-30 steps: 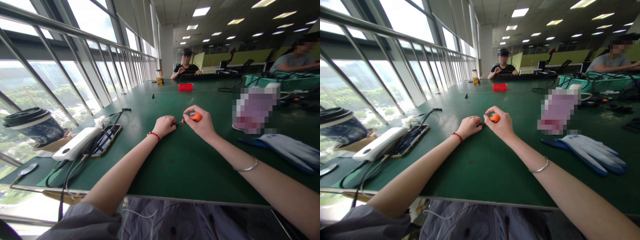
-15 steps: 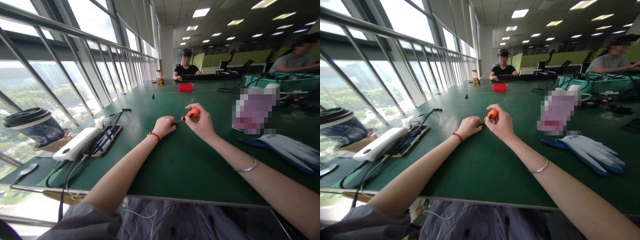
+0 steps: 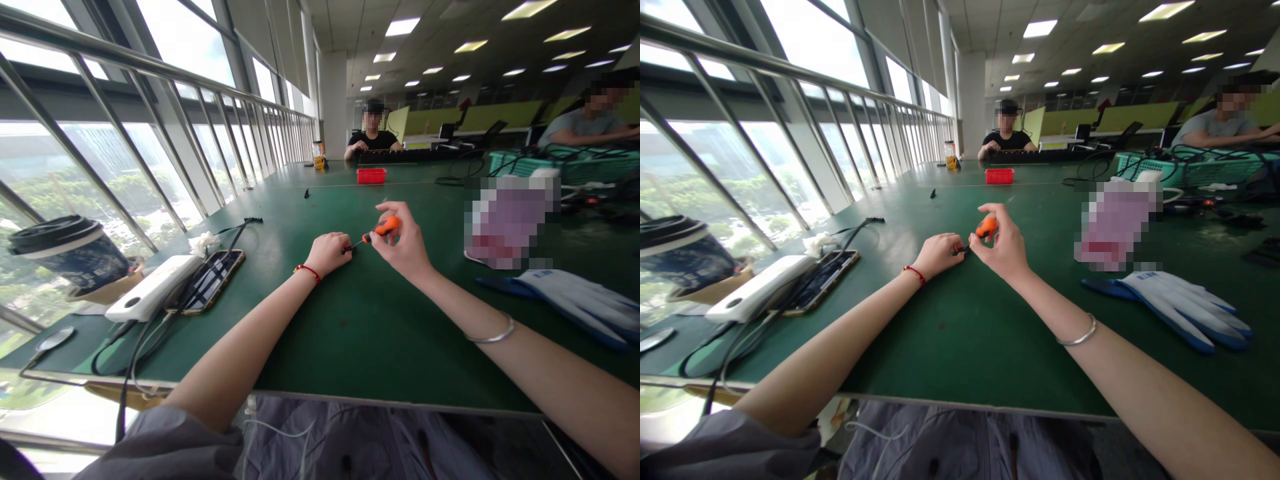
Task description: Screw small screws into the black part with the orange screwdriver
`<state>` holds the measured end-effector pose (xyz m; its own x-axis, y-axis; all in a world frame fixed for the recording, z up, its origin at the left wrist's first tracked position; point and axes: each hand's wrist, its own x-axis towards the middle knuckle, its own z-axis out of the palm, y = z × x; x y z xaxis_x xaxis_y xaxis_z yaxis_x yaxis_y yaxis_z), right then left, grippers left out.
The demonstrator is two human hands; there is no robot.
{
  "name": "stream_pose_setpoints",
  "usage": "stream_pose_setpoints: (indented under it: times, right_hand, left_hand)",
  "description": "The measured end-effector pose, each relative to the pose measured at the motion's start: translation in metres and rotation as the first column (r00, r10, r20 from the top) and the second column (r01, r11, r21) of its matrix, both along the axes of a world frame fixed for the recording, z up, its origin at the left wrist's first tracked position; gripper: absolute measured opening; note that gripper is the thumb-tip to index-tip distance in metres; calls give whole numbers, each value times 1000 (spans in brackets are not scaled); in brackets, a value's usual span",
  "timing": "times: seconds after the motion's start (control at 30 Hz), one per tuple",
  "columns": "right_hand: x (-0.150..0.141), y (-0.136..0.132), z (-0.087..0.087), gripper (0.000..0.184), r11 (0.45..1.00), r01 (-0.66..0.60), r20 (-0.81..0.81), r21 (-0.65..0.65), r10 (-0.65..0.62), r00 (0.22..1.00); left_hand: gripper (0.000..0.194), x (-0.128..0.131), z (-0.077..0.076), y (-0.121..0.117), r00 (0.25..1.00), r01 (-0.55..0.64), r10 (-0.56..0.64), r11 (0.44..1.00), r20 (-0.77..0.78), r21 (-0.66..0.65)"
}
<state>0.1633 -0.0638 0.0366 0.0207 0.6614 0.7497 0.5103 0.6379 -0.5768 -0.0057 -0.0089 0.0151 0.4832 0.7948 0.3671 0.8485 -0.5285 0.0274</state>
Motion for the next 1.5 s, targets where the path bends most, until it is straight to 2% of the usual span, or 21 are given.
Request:
stream_pose_setpoints:
  times: [0.17, 0.27, 0.4, 0.57, 0.67, 0.77, 0.83, 0.93, 1.07, 1.27, 1.4, 1.5]
  right_hand:
    - [-1, -2, 0, 22, 995, 61, 53, -78, -57, 997]
    - [-1, -4, 2, 17, 997, 52, 57, -61, -48, 997]
    - [0, -3, 2, 33, 999, 28, 32, -16, -27, 999]
    - [0, -3, 1, 19, 995, 48, 52, -84, -44, 998]
    - [0, -3, 1, 18, 997, 32, 46, -66, -29, 999]
    - [-1, -3, 1, 33, 999, 38, 21, -19, -38, 999]
    - [-1, -3, 0, 36, 998, 53, 21, -25, -53, 998]
    - [-1, -3, 1, 22, 995, 73, 43, -68, -70, 997]
    - [0, -4, 1, 17, 998, 26, 77, -63, -21, 997]
    - [0, -2, -1, 41, 999, 38, 52, 5, -38, 998]
    - [-1, -4, 0, 20, 996, 62, 93, -67, -56, 994]
    - [-1, -5, 1, 14, 998, 34, 96, -57, -29, 995]
  left_hand:
    - [17, 0, 0, 0, 1000, 0, 0, 1000, 8, 1]
    - [17, 0, -1, 1, 1000, 12, -12, 1000, 14, 4]
    - [17, 0, -1, 1, 1000, 10, -10, 1000, 15, 2]
    - [17, 0, -1, 1, 1000, 11, -11, 1000, 21, 3]
    - [17, -1, 0, 1, 1000, 12, -12, 1000, 23, 1]
    - [17, 0, 0, 0, 1000, 12, -12, 1000, 19, -1]
    - [17, 0, 1, 0, 1000, 9, -9, 1000, 16, -3]
    - [17, 0, 1, -1, 1000, 3, -3, 1000, 14, -3]
    - [17, 0, 0, 0, 1000, 7, -7, 1000, 13, 2]
    - [17, -1, -1, 2, 1000, 5, -5, 1000, 4, 0]
    - [16, -1, -2, 3, 1000, 11, -11, 1000, 8, -1]
    - [17, -1, -2, 3, 1000, 18, -18, 1000, 13, 7]
